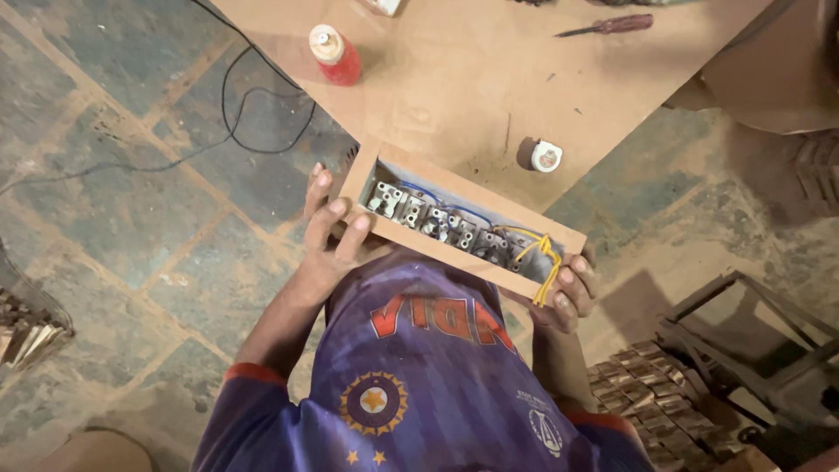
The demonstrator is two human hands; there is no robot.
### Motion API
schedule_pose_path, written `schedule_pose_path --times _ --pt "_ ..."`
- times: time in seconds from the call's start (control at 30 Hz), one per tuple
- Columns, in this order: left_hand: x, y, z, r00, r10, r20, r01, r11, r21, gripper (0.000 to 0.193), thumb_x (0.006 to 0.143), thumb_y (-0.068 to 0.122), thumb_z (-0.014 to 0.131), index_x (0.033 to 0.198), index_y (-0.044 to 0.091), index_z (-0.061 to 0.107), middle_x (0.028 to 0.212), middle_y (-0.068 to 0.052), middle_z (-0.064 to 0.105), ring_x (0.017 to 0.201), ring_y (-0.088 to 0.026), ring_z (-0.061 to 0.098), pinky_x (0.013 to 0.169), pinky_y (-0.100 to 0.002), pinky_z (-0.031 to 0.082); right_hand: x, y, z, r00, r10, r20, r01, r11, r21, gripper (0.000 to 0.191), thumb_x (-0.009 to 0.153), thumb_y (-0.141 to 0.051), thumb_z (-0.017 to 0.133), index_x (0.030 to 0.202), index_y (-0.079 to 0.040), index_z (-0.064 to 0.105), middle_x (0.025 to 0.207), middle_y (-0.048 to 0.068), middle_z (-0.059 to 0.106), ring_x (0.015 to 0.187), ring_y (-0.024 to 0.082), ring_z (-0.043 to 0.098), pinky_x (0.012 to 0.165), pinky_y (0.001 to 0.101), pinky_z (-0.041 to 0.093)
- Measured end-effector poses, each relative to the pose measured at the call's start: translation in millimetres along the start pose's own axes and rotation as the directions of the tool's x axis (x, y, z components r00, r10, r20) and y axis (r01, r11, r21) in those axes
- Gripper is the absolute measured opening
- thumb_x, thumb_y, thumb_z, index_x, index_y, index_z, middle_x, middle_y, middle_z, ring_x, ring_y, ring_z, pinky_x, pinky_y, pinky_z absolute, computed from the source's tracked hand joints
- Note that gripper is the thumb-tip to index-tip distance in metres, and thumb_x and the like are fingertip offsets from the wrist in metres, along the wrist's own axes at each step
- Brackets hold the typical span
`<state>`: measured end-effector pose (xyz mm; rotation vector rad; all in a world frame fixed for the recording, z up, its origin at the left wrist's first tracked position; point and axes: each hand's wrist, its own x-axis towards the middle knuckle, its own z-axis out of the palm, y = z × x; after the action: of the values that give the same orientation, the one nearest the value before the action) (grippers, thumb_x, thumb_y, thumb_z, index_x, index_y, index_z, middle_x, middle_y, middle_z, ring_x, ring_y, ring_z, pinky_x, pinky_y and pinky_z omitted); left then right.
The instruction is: The person assembles a wooden electrical box by attaching a white plastic socket panel to a wooden frame using a nail gun. They then insert the panel into the frame, adjust the fit, and use a screwdriver to secure internal components.
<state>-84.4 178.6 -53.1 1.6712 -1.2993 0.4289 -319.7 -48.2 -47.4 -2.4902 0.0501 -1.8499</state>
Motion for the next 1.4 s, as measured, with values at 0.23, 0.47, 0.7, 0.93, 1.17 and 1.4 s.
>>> schedule_pose_path --times 0.23,0.47,0.7,0.93,1.17,1.4 --pt "19 -28 17 0.98 -0.099 0.172 0.147 0.944 -0.295 0.116 0.069 0.039 0.103 0.157 0.021 0.03 0.163 -0.016 0.027 0.15 -0.043 0.035 0.124 -0.061 0.038 27 7 11 0.589 0.545 0.597 -0.784 0.565 0.258 0.096 0.072 -0.041 0.095 0.145 -0.005 0.044 0.129 0.012 0.06 0.117 0.024 0.067 0.1 0.0368 0.058" --pt "35 -57 67 0.661 -0.6 0.451 0.708 0.698 -0.107 0.105 0.059 0.031 0.101 0.147 0.005 0.048 0.148 -0.021 0.05 0.133 -0.042 0.051 0.112 -0.049 0.046 -4 20 76 -0.146 0.644 0.751 -0.984 -0.169 -0.046 0.083 0.072 -0.027 0.093 0.136 0.004 0.049 0.123 0.015 0.065 0.118 0.025 0.063 0.1 0.0385 0.052" --pt "31 -67 96 0.484 -0.716 0.503 0.82 0.572 0.027 0.082 0.066 0.035 0.098 0.13 0.001 0.06 0.135 -0.019 0.059 0.127 -0.04 0.054 0.107 -0.047 0.048 -2 38 96 -0.466 0.577 0.671 -0.885 -0.309 -0.349 0.066 0.077 -0.037 0.086 0.12 0.006 0.06 0.106 0.013 0.07 0.093 0.02 0.07 0.074 0.0334 0.058" --pt "21 -65 99 0.551 -0.657 0.515 0.759 0.651 0.017 0.08 0.071 0.035 0.097 0.132 0.002 0.058 0.137 -0.023 0.053 0.132 -0.041 0.048 0.111 -0.047 0.044 0 43 88 -0.457 0.648 0.609 -0.754 0.081 -0.652 0.069 0.084 -0.049 0.084 0.113 0.01 0.067 0.108 0.022 0.075 0.095 0.027 0.073 0.084 0.0372 0.058" --pt "18 -111 78 0.6 -0.175 0.781 0.422 0.898 -0.123 0.104 0.058 0.038 0.094 0.144 0.001 0.049 0.147 -0.022 0.047 0.139 -0.043 0.04 0.114 -0.053 0.035 -10 35 77 0.154 0.391 0.907 -0.547 0.798 -0.251 0.105 0.062 -0.042 0.095 0.14 0.009 0.046 0.138 0.03 0.053 0.126 0.047 0.05 0.104 0.0528 0.042" --pt "15 -136 86 0.592 0.018 0.806 0.331 0.906 -0.264 0.094 0.068 0.036 0.09 0.149 0.007 0.051 0.142 -0.017 0.056 0.135 -0.036 0.051 0.115 -0.048 0.041 -33 38 78 0.15 0.356 0.922 -0.473 0.845 -0.25 0.083 0.069 -0.031 0.089 0.134 0.003 0.05 0.125 0.022 0.059 0.115 0.041 0.06 0.099 0.0457 0.05"
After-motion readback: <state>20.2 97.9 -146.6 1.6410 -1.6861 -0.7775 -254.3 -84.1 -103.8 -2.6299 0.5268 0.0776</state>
